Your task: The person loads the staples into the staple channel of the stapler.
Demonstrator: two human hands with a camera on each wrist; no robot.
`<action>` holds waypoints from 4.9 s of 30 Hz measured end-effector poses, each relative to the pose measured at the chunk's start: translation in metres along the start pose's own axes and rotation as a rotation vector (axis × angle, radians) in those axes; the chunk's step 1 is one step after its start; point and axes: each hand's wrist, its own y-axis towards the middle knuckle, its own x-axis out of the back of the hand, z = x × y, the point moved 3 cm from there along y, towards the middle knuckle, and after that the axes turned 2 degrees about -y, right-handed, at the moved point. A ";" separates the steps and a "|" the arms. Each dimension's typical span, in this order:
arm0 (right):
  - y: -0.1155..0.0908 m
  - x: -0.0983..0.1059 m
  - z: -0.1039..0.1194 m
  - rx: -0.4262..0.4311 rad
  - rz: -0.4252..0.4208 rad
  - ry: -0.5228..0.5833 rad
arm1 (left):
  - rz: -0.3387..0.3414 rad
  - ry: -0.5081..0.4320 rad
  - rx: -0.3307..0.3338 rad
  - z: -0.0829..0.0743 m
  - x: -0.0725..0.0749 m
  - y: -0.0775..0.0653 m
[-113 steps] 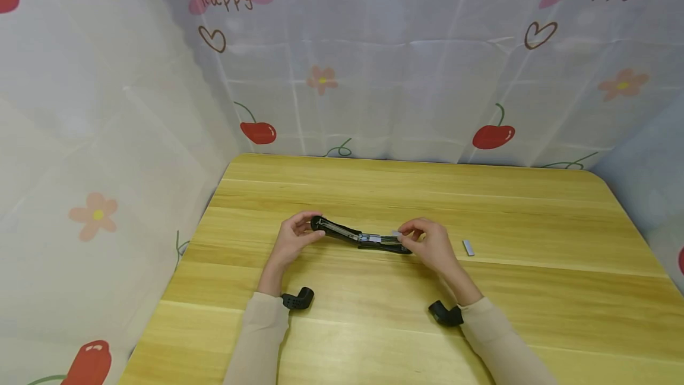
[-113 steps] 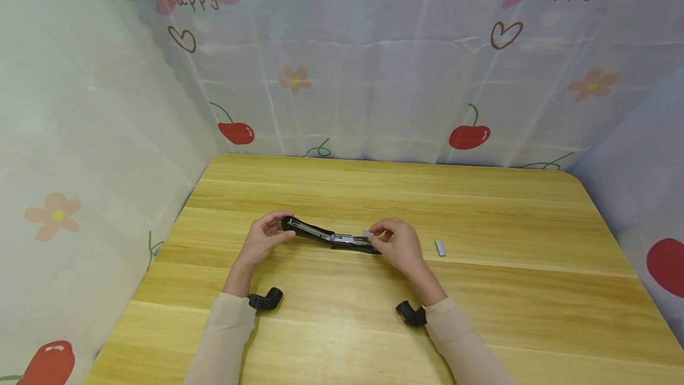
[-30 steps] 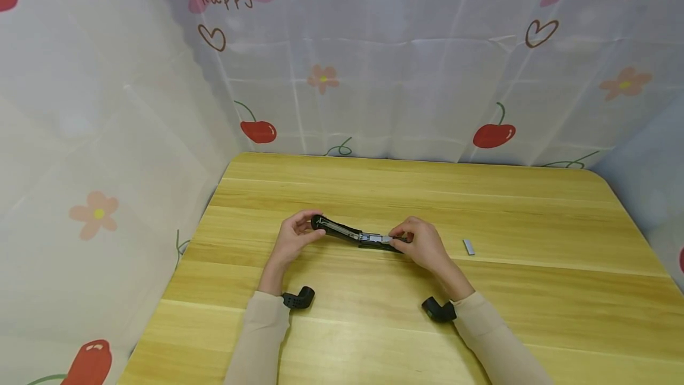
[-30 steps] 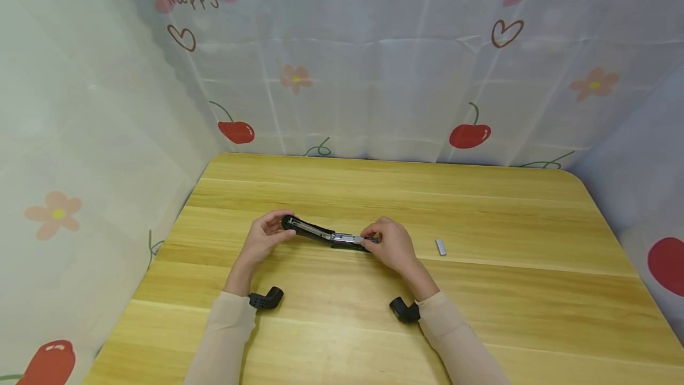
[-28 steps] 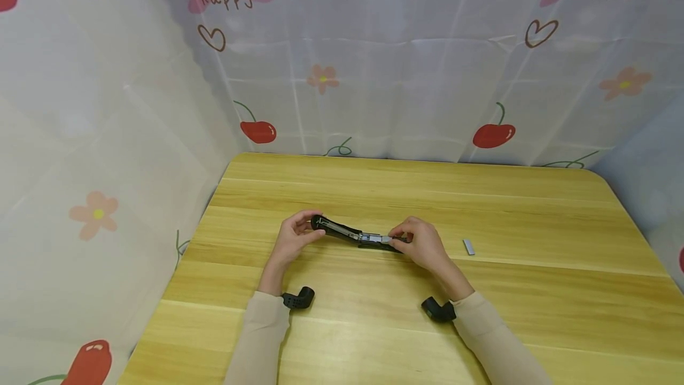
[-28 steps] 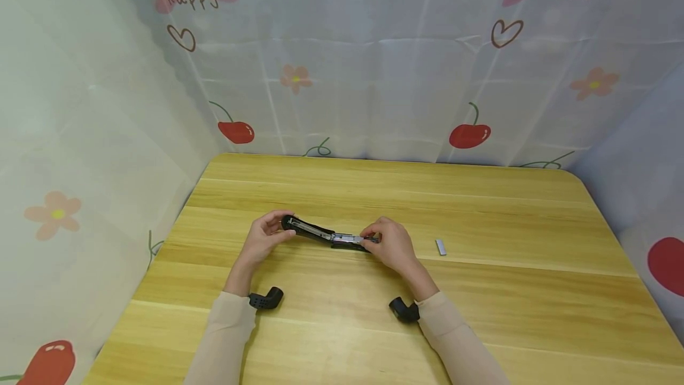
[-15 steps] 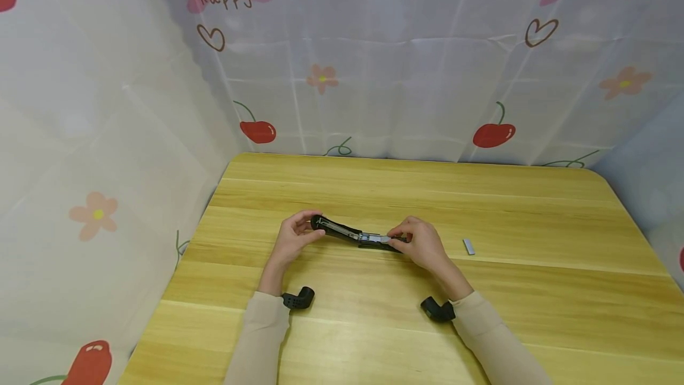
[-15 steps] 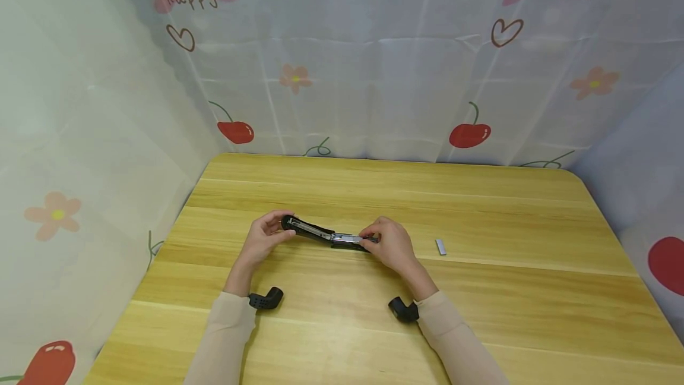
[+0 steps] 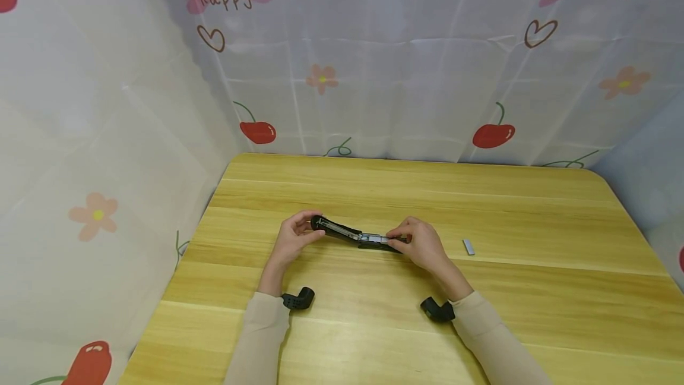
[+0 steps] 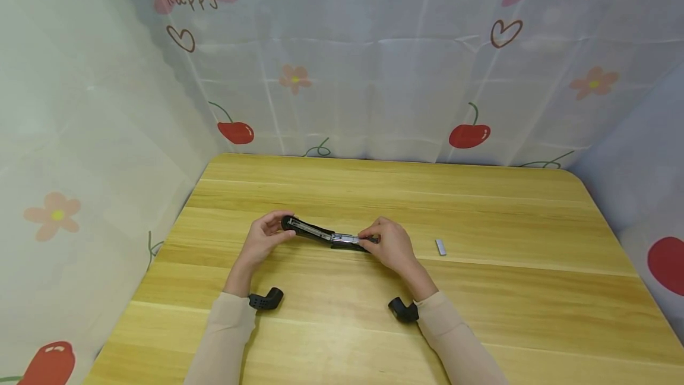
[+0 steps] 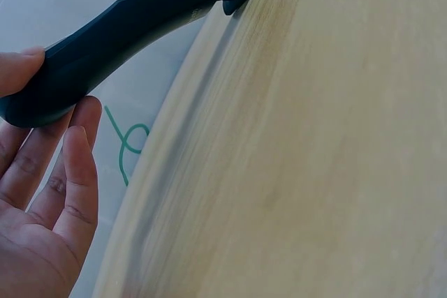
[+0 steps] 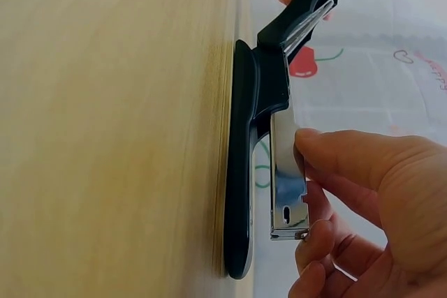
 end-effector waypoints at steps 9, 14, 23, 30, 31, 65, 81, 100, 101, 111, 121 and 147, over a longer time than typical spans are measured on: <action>-0.005 0.004 -0.004 0.019 -0.050 0.006 | -0.001 0.002 -0.005 0.002 -0.001 -0.001; -0.012 0.017 -0.010 -0.010 -0.106 0.015 | -0.001 -0.008 -0.007 0.001 0.000 -0.001; -0.035 0.051 -0.036 -0.038 -0.354 0.003 | -0.009 -0.012 -0.021 0.000 -0.001 -0.001; -0.055 0.073 -0.059 -0.133 -0.426 0.003 | -0.007 -0.029 -0.017 -0.002 0.000 -0.001; -0.057 0.075 -0.062 -0.147 -0.429 0.000 | -0.007 -0.032 -0.015 -0.002 0.000 -0.001; -0.077 0.078 -0.102 -0.383 -0.175 -0.112 | -0.003 -0.020 -0.020 0.000 -0.001 -0.002; -0.079 0.075 -0.102 -0.374 -0.156 -0.150 | 0.000 -0.032 -0.029 0.000 -0.001 -0.002; -0.079 0.074 -0.104 -0.406 -0.136 -0.150 | -0.002 -0.032 0.008 -0.002 -0.002 -0.001; -0.079 0.074 -0.105 -0.410 -0.136 -0.147 | 0.001 -0.032 0.013 -0.003 -0.002 -0.001; -0.079 0.074 -0.104 -0.437 -0.163 -0.142 | 0.016 -0.034 0.013 -0.031 -0.006 -0.013; -0.079 0.074 -0.104 -0.419 -0.205 -0.139 | 0.024 -0.036 0.016 -0.029 -0.006 -0.012; -0.077 0.076 -0.103 -0.363 -0.369 -0.044 | 0.002 -0.030 -0.023 -0.001 -0.002 -0.001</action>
